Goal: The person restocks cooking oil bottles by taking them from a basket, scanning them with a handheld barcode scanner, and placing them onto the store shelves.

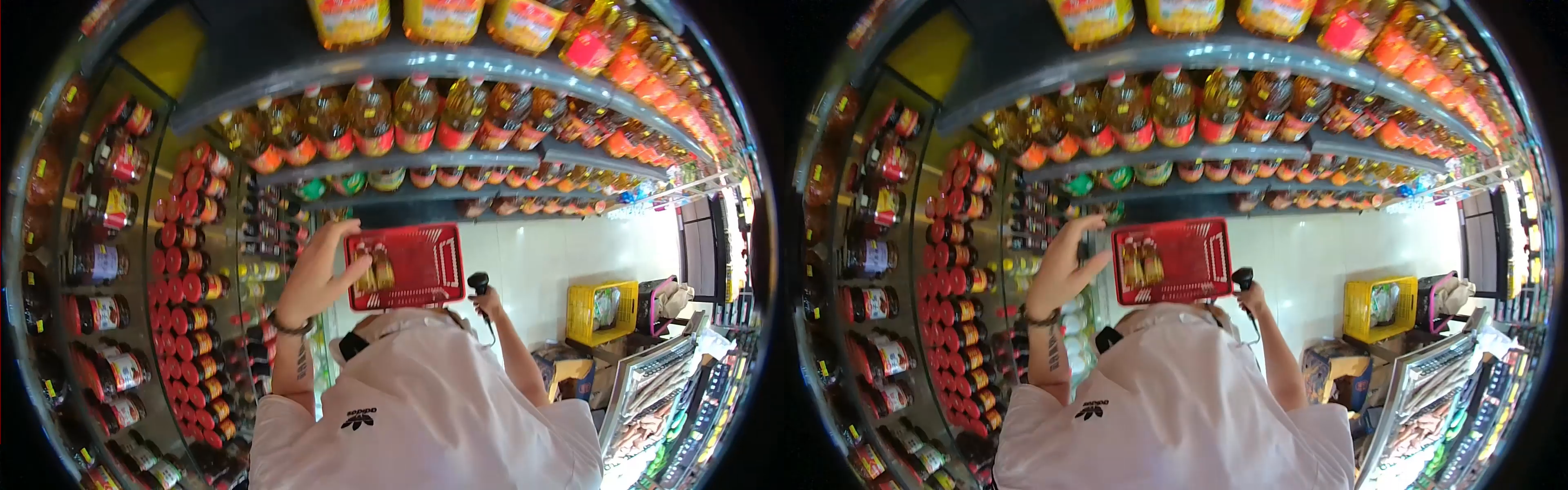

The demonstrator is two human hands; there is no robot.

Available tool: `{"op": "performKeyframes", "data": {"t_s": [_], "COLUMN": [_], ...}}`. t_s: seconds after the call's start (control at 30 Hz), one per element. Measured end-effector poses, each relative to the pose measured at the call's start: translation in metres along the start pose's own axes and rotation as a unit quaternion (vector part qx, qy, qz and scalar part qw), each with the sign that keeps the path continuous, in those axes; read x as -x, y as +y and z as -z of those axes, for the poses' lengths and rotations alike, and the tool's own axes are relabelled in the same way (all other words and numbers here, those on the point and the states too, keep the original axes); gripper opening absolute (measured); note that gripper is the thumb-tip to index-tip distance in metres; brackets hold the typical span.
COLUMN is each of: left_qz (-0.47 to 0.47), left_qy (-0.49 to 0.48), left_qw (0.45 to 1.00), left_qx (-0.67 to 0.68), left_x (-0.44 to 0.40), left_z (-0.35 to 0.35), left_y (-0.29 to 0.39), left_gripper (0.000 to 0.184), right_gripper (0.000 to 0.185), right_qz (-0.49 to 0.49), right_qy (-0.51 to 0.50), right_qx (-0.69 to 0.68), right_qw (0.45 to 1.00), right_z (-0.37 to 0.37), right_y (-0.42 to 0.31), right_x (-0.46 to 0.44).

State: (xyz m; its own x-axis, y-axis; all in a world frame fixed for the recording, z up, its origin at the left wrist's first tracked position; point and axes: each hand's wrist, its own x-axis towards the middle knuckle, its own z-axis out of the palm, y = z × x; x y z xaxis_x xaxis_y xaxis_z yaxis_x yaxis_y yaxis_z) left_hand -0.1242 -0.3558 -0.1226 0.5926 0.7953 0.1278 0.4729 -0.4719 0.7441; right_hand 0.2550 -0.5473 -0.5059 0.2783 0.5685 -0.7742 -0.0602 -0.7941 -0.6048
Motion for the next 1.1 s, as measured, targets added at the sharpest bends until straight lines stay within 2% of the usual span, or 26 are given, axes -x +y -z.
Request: {"op": "performKeyframes", "data": {"t_s": [0.03,0.07,0.13,0.23,0.33,0.5,0.57,0.73,0.8,0.9,0.97,1.0,1.1], "left_qz": [0.028,0.046,0.163,0.274,0.337,0.399,0.437,0.474,0.438,0.394,0.407,0.375,0.373], "left_qy": [0.021,0.015,-0.102,-0.154,-0.182,-0.195,-0.138,-0.212,-0.192,-0.11,-0.162,-0.067,-0.05], "left_qw": [0.99,0.99,0.972,0.949,0.922,0.896,0.887,0.854,0.877,0.91,0.899,0.925,0.926], "left_qx": [-0.14,-0.136,-0.138,0.005,-0.065,0.003,0.063,0.03,0.035,0.065,0.02,0.009,-0.031], "left_x": [0.01,0.025,0.075,0.137,0.194,0.245,0.252,0.25,0.236,0.203,0.164,0.166,0.145], "left_z": [-0.029,-0.052,-0.089,-0.126,-0.162,-0.224,-0.251,-0.286,-0.295,-0.312,-0.31,-0.328,-0.351], "left_y": [-0.036,-0.071,-0.13,-0.178,-0.221,-0.295,-0.319,-0.358,-0.366,-0.375,-0.371,-0.384,-0.412], "left_gripper": [0.052,0.052,0.054,0.051,0.051,0.051,0.048,0.044,0.042,0.036,0.035,0.036,0.038], "right_gripper": [0.028,0.027,0.025,0.025,0.024,0.027,0.031,0.036,0.033,0.031,0.031,0.031,0.031], "right_qz": [-0.034,-0.064,-0.073,-0.105,-0.105,-0.122,-0.12,-0.097,-0.111,-0.126,-0.144,-0.153,-0.182], "right_qy": [-0.002,-0.014,-0.028,-0.045,-0.069,-0.075,-0.079,-0.06,-0.036,0.006,0.013,0.017,0.03], "right_qx": [0.036,0.044,0.05,0.11,0.126,0.184,0.217,0.202,0.181,0.141,0.133,0.119,0.097], "right_qw": [0.999,0.997,0.996,0.987,0.984,0.972,0.966,0.973,0.976,0.982,0.981,0.981,0.978], "right_z": [-0.002,-0.003,-0.004,-0.01,-0.014,-0.028,-0.033,-0.033,-0.033,-0.032,-0.026,-0.024,-0.017], "right_y": [0.003,0.014,0.028,0.044,0.062,0.076,0.072,0.074,0.077,0.088,0.105,0.113,0.134], "right_x": [-0.002,-0.01,-0.012,-0.014,-0.015,-0.015,-0.01,0.01,0.021,0.041,0.057,0.064,0.085]}}
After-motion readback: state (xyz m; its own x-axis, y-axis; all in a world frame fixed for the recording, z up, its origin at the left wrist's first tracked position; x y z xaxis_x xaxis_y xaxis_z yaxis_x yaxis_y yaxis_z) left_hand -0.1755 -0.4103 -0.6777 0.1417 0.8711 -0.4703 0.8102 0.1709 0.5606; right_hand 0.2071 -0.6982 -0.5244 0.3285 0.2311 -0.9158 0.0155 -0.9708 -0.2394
